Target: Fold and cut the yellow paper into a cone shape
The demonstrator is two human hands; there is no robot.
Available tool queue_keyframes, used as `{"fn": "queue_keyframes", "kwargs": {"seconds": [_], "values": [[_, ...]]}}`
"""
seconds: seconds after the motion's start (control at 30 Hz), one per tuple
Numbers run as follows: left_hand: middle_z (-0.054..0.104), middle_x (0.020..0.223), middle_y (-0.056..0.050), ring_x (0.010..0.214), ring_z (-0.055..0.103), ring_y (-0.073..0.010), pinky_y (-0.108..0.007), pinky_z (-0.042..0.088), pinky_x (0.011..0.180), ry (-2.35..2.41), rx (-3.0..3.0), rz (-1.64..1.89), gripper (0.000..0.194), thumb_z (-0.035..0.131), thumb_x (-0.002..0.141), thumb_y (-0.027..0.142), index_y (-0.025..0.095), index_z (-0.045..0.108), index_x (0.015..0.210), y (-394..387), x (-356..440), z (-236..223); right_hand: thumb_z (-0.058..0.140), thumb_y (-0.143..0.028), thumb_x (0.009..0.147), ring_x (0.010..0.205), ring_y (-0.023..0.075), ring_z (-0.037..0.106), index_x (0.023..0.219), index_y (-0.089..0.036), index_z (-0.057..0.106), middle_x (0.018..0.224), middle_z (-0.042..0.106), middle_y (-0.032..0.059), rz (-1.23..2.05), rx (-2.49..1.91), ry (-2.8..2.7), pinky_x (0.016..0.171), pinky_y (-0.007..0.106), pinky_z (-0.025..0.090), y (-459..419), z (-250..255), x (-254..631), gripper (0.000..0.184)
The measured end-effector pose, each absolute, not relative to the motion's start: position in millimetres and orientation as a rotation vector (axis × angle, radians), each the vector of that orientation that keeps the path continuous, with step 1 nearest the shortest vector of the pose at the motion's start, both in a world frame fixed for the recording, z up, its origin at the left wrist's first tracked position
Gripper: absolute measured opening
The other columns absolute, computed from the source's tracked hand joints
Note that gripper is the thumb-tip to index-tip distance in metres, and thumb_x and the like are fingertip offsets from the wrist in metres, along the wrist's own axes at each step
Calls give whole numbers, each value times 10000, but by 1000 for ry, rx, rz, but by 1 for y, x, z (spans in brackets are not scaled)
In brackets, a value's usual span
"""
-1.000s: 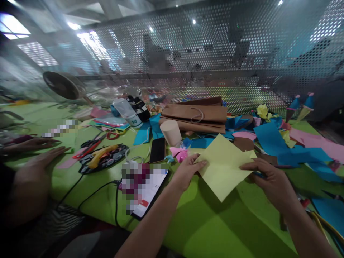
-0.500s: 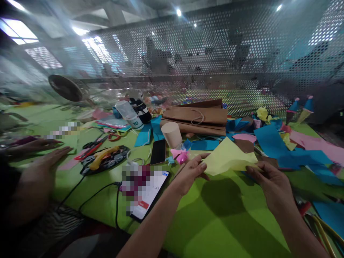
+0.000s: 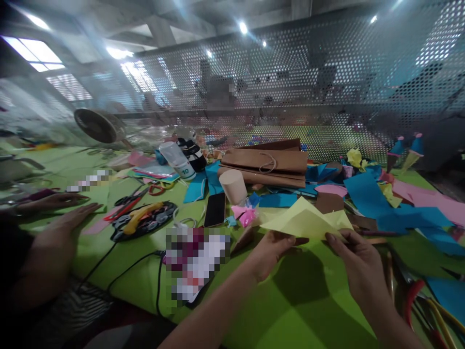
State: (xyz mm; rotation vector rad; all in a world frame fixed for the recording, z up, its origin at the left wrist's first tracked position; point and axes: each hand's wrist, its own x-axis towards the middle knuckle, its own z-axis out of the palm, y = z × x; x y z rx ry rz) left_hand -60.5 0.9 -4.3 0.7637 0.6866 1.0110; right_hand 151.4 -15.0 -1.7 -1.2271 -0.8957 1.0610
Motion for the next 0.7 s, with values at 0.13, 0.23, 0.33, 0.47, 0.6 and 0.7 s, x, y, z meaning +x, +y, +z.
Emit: {"fn": "queue_keyframes", "kwargs": {"seconds": [0.13, 0.23, 0.33, 0.47, 0.6, 0.7], "values": [[774, 1149, -176, 1024, 753, -296, -425, 568, 944, 722, 677, 1084, 640, 951, 672, 518, 111, 747, 1122, 1, -59, -4, 915, -485, 681, 919, 219, 680, 919, -263, 794, 948, 780, 26, 1178, -1256, -968, 796, 286, 546, -18, -5, 146, 347], [787, 1067, -151, 911, 750, -245, -384, 579, 893, 783, 660, 1137, 622, 945, 664, 537, 110, 755, 1075, 2, -62, -3, 906, -510, 685, 971, 259, 709, 983, -277, 770, 1042, 790, 55, 1283, -1297, -1036, 831, 340, 574, -19, -3, 144, 402], [784, 989, -125, 859, 729, -222, -358, 564, 870, 894, 751, 1129, 619, 900, 686, 602, 108, 755, 1029, 5, -66, -4, 899, -524, 688, 1103, 315, 700, 1161, -285, 703, 1216, 756, 96, 1246, -1310, -1143, 878, 398, 593, -20, 4, 144, 565], [768, 950, -101, 868, 701, -222, -343, 540, 838, 1013, 987, 1063, 585, 803, 769, 662, 117, 749, 977, 6, -68, -8, 872, -523, 732, 1250, 333, 641, 1361, -332, 579, 1411, 661, 113, 1140, -1282, -1211, 912, 407, 592, -20, 12, 146, 720], [771, 1101, -99, 1009, 697, -253, -354, 535, 905, 865, 1134, 1028, 552, 763, 831, 627, 154, 736, 1115, 3, -66, -6, 861, -538, 747, 1140, 314, 677, 1285, -321, 639, 1250, 729, 91, 1212, -1265, -1130, 904, 412, 578, -20, 11, 148, 621], [775, 1114, -110, 1075, 688, -288, -391, 527, 967, 831, 1149, 1004, 552, 786, 810, 625, 153, 737, 1093, 1, -65, -2, 876, -545, 725, 908, 271, 693, 1056, -277, 718, 948, 746, 42, 1236, -1277, -1066, 807, 397, 572, -19, 6, 148, 454]]}}
